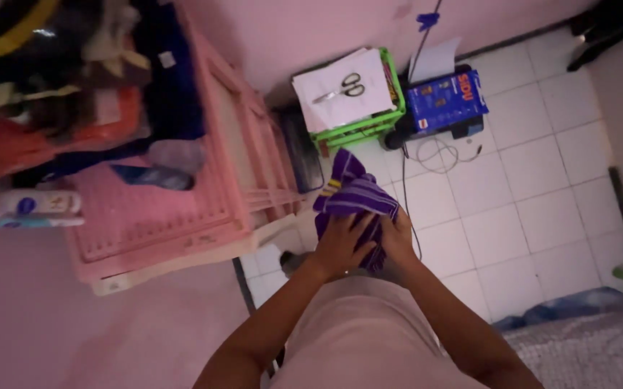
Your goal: The person folds a purple striped shirt by hand and places it on a small green shelf. They then pick up a small green bottle, place it on a pink plastic drawer unit, and briefly handle a small dark object before placing it on the same unit.
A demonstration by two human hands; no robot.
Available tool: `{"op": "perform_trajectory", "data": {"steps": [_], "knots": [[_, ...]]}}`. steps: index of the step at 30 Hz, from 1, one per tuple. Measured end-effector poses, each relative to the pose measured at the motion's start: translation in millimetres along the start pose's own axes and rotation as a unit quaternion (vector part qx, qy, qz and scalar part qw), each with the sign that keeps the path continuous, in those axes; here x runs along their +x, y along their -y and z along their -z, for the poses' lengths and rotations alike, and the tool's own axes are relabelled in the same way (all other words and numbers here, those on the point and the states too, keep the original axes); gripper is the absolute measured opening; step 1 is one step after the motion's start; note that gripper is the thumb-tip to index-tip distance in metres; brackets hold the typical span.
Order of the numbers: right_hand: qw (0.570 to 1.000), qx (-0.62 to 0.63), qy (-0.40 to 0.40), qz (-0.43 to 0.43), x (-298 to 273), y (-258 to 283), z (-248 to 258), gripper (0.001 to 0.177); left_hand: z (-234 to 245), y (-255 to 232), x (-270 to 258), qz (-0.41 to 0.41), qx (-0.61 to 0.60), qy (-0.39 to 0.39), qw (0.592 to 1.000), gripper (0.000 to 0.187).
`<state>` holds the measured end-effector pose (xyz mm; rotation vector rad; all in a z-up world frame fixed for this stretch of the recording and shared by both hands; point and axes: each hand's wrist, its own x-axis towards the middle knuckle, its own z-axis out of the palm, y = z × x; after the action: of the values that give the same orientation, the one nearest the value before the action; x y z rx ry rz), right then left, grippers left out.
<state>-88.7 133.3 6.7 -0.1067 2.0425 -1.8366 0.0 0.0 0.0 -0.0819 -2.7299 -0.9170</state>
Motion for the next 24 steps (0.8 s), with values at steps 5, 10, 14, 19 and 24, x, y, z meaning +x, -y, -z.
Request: {"op": "perform_trajectory", "data": {"steps": [5, 10, 14, 19, 24], "knots": [[0.98, 0.046, -0.019, -0.194, 27.0, -12.4, 28.2, 0.018, -25.3, -5.4, 29.8, 0.051, -0.127, -0.016, 0.99, 0.074], [0.973, 0.122, 0.018, -0.194, 60.3, -31.4, 30.1, 0.045, -25.2, 11.3, 64.1, 0.135, -0.311, 0.033, 0.94, 0.094], [0.971, 0.119, 0.005, -0.206, 86.9, -32.3, 25.9, 0.057, -52.1, 44.1, 87.6, 0.19, -0.382, 0.041, 0.904, 0.079], [0.967, 0.075, -0.071, -0.234, 126.6, -83.5, 52.7, 0.048, -104.5, 83.5, 112.8, 0.271, -0.384, 0.173, 0.865, 0.092], [0.955, 0.083, -0.14, -0.248, 170.6, -105.5, 73.2, 0.039, -107.1, 111.3, 144.2, 0.211, -0.359, 0.262, 0.871, 0.14]]}}
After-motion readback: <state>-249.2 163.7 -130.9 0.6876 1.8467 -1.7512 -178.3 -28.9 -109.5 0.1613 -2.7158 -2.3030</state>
